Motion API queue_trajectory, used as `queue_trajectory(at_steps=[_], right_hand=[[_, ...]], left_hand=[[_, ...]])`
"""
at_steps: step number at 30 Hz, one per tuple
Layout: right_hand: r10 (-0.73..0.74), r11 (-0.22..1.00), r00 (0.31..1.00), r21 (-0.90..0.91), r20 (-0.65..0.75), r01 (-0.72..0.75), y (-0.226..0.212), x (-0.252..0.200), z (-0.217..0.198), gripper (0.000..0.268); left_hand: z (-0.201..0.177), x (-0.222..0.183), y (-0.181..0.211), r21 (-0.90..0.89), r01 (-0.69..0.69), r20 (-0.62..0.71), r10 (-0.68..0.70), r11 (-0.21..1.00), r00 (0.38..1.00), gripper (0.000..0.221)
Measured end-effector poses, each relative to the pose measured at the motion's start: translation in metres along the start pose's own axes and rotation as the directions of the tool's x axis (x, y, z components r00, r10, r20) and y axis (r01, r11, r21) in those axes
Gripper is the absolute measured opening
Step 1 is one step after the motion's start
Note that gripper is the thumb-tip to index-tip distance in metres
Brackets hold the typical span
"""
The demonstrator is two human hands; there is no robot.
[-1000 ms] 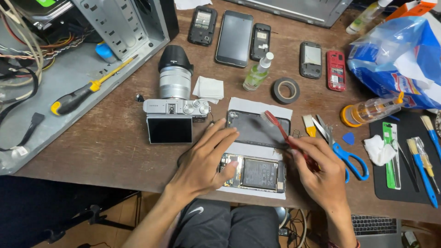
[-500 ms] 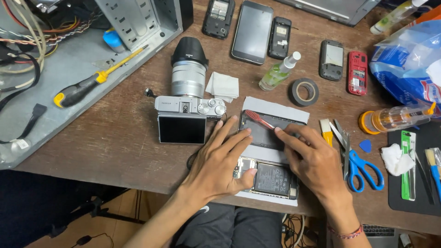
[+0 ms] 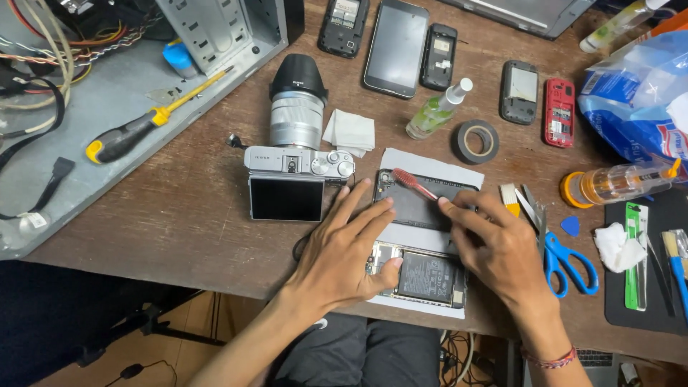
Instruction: Cleaning a phone battery and its internal housing using a small brush on a repair workbench.
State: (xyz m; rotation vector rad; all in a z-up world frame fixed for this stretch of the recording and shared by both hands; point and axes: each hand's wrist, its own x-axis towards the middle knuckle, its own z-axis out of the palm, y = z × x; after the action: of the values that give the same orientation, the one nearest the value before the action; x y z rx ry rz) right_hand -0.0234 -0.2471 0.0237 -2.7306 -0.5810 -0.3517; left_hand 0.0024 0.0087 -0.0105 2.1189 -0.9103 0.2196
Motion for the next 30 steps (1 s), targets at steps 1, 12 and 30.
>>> queue_trajectory(at_steps=[1, 12, 30], right_hand=[[0.001, 1.0, 1.0, 0.0, 0.0, -0.001, -0.004, 0.0, 0.0, 0.035], [0.292, 0.951, 0.951, 0.137, -0.104, -0.277, -0.011, -0.005, -0.014, 0.027], [0.745, 0.667, 0.662, 0.106, -0.084, -0.737, 0.012, -0.006, 0.007, 0.01]], left_hand=[[0.0, 0.0, 0.0, -0.001, 0.0, 0.0, 0.0, 1.0, 1.0, 0.065], [0.001, -0.006, 0.0, 0.06, -0.097, -0.037, 0.099, 0.993, 0.994, 0.056], [0.005, 0.003, 0.005, 0.124, 0.02, -0.304, 0.019, 0.992, 0.952, 0.025]])
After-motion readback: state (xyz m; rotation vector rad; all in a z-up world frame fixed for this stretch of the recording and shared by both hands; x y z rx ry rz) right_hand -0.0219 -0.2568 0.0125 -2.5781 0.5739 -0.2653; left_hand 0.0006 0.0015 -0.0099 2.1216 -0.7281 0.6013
